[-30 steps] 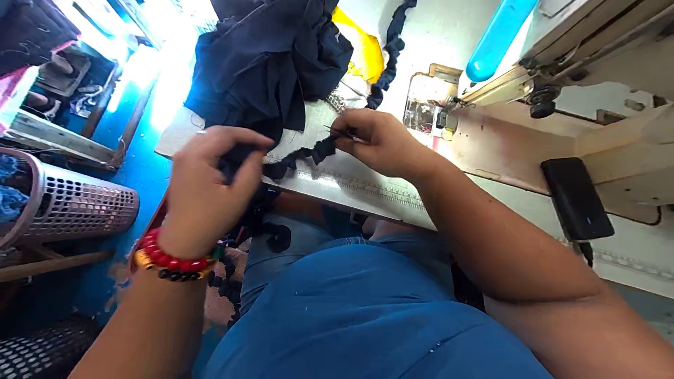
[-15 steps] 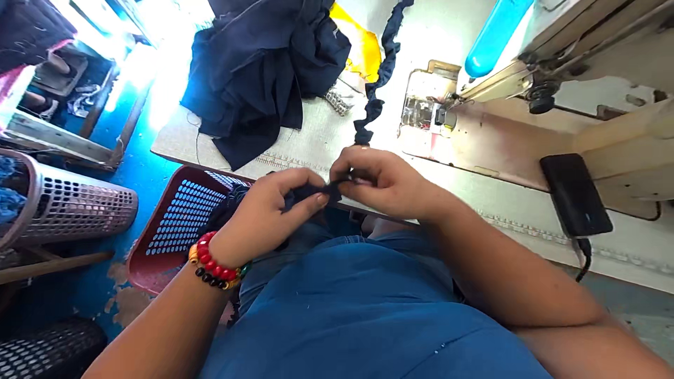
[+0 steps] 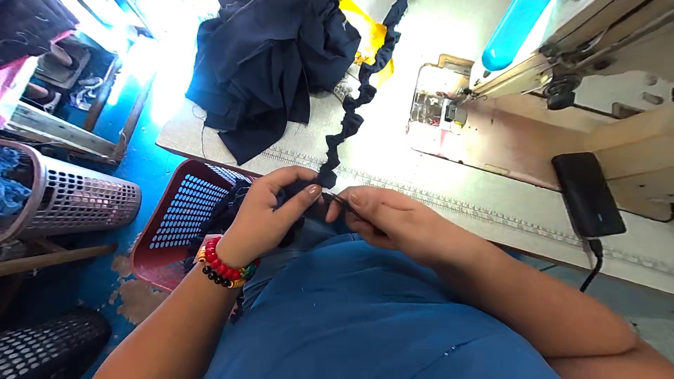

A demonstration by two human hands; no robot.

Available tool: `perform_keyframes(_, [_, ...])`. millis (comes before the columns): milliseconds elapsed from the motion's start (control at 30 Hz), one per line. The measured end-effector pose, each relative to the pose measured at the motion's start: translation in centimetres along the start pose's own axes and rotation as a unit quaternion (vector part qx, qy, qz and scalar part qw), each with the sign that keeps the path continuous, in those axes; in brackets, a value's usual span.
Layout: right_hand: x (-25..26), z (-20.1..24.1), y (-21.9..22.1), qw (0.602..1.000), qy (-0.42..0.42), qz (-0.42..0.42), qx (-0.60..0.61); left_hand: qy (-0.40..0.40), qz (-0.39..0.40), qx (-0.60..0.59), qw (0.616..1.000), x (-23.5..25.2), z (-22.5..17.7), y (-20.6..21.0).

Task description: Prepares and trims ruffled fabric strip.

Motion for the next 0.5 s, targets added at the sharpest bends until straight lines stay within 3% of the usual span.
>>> perform_keyframes(200, [0.44, -0.41, 0.21, 0.998, 0.039, -0.031, 0.038, 0.032, 0.016, 0.014, 0.999, 0.04, -0.06, 0.29])
perform_keyframes(500, [0.72, -0.97, 0.61, 0.996, -0.029, -0.061, 0.057, 0.049, 0.012, -0.008, 0.999, 0.14, 0.18, 0.87])
Point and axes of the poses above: each hand's wrist, its own x-axis towards the middle knuckle, its own y-axis out of the palm, z = x × y, the point moved 1 cm from there along x, towards the middle knuckle, and after that the axes turned 2 degrees about -x, right-handed, at the moved point
